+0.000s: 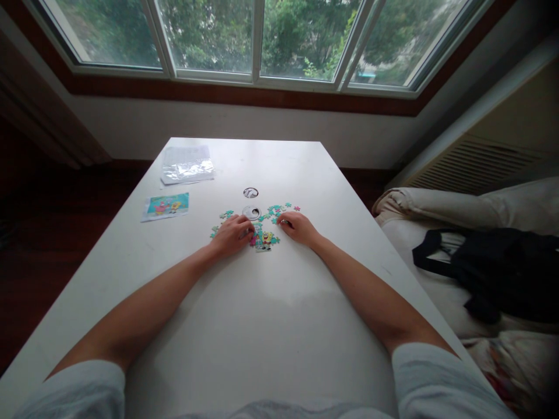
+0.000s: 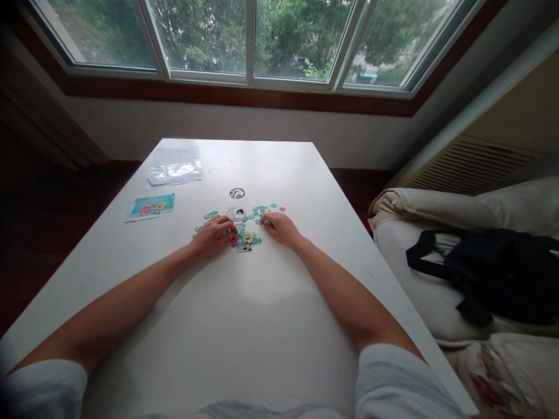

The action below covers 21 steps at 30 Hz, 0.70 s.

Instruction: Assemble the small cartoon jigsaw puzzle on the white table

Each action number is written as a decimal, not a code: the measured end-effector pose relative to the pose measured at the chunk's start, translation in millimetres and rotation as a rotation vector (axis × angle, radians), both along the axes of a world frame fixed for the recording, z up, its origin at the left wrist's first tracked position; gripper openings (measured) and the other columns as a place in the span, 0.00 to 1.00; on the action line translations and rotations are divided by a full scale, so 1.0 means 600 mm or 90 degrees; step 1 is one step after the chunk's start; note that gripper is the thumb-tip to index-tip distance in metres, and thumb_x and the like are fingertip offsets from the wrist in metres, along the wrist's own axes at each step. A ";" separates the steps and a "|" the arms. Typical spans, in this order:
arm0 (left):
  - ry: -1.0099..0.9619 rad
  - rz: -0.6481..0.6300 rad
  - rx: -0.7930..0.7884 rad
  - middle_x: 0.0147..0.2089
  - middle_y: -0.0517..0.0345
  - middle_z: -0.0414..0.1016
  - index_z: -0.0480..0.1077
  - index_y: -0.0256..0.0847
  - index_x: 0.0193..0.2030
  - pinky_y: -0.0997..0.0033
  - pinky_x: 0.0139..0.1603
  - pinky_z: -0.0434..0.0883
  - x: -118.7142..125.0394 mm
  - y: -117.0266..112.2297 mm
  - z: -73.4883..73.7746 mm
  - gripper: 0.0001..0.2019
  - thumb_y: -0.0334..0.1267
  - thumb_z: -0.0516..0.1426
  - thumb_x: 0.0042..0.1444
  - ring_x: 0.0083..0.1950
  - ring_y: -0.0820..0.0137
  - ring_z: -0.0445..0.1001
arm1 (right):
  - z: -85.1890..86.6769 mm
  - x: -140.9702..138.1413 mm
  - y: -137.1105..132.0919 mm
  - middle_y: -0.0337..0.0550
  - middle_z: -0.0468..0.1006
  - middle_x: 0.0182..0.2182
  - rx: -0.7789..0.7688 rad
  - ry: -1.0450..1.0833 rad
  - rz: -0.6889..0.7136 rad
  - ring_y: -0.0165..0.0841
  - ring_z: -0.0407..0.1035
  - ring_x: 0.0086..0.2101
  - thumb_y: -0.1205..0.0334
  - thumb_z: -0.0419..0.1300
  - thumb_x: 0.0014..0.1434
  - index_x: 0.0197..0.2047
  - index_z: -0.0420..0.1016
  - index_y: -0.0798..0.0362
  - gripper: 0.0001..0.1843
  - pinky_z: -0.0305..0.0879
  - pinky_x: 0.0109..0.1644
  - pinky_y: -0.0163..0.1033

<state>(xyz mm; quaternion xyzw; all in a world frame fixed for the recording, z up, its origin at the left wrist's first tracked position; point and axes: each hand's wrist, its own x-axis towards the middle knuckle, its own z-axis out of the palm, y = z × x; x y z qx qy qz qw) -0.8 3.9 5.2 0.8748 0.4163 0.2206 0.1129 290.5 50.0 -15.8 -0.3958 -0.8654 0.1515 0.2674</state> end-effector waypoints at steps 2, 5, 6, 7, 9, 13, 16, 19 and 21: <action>-0.001 0.001 -0.002 0.48 0.52 0.77 0.77 0.45 0.43 0.57 0.53 0.68 0.000 0.000 -0.002 0.08 0.37 0.55 0.64 0.50 0.59 0.70 | -0.001 0.000 0.000 0.42 0.78 0.31 0.004 0.003 -0.001 0.35 0.68 0.33 0.67 0.57 0.62 0.40 0.79 0.50 0.09 0.63 0.44 0.38; -0.005 0.007 -0.002 0.48 0.52 0.77 0.77 0.45 0.43 0.56 0.54 0.68 -0.001 0.001 -0.004 0.08 0.36 0.56 0.63 0.50 0.59 0.71 | -0.001 0.000 -0.001 0.41 0.77 0.31 0.001 0.024 -0.010 0.34 0.67 0.31 0.65 0.56 0.63 0.40 0.79 0.50 0.09 0.62 0.41 0.37; -0.007 0.008 -0.003 0.48 0.52 0.77 0.77 0.45 0.43 0.56 0.54 0.68 -0.001 0.001 -0.004 0.08 0.36 0.56 0.63 0.50 0.60 0.71 | -0.001 0.000 -0.002 0.40 0.77 0.31 -0.002 0.033 -0.016 0.33 0.66 0.30 0.64 0.56 0.64 0.40 0.79 0.50 0.09 0.62 0.40 0.36; -0.009 0.008 -0.005 0.48 0.52 0.77 0.77 0.45 0.43 0.56 0.54 0.68 -0.001 0.001 -0.004 0.08 0.36 0.56 0.64 0.50 0.60 0.71 | 0.000 0.000 -0.004 0.40 0.77 0.30 -0.005 0.043 -0.023 0.32 0.65 0.29 0.63 0.56 0.65 0.41 0.78 0.50 0.09 0.61 0.38 0.36; -0.009 0.004 -0.010 0.48 0.52 0.77 0.77 0.45 0.43 0.56 0.55 0.68 -0.001 0.001 -0.004 0.08 0.37 0.55 0.64 0.50 0.60 0.71 | 0.002 -0.001 -0.007 0.38 0.76 0.29 -0.010 0.058 -0.040 0.31 0.63 0.28 0.61 0.55 0.66 0.41 0.78 0.50 0.10 0.60 0.36 0.35; -0.004 0.004 -0.008 0.48 0.51 0.77 0.77 0.45 0.43 0.55 0.55 0.68 -0.001 0.001 -0.003 0.09 0.36 0.55 0.64 0.50 0.59 0.71 | 0.007 -0.002 -0.011 0.38 0.76 0.29 -0.018 0.074 -0.047 0.30 0.63 0.28 0.59 0.55 0.67 0.40 0.78 0.50 0.10 0.59 0.36 0.34; -0.007 0.004 -0.005 0.48 0.51 0.77 0.77 0.45 0.43 0.56 0.54 0.68 -0.001 0.002 -0.004 0.09 0.36 0.55 0.64 0.50 0.60 0.71 | 0.006 -0.002 -0.011 0.38 0.75 0.30 -0.021 0.085 -0.040 0.30 0.62 0.28 0.59 0.55 0.67 0.40 0.77 0.51 0.10 0.59 0.36 0.34; -0.006 0.002 -0.001 0.47 0.52 0.77 0.77 0.45 0.43 0.56 0.54 0.68 -0.001 0.002 -0.006 0.08 0.36 0.56 0.64 0.49 0.60 0.71 | 0.003 -0.002 -0.010 0.37 0.74 0.29 -0.017 0.103 -0.031 0.30 0.62 0.28 0.61 0.56 0.66 0.40 0.77 0.51 0.09 0.60 0.36 0.34; -0.003 0.003 0.001 0.47 0.52 0.77 0.77 0.45 0.43 0.57 0.54 0.67 -0.001 0.002 -0.007 0.08 0.37 0.56 0.64 0.50 0.60 0.71 | 0.001 -0.001 -0.008 0.37 0.73 0.28 -0.018 0.114 -0.022 0.29 0.62 0.27 0.62 0.56 0.65 0.40 0.77 0.52 0.08 0.60 0.36 0.34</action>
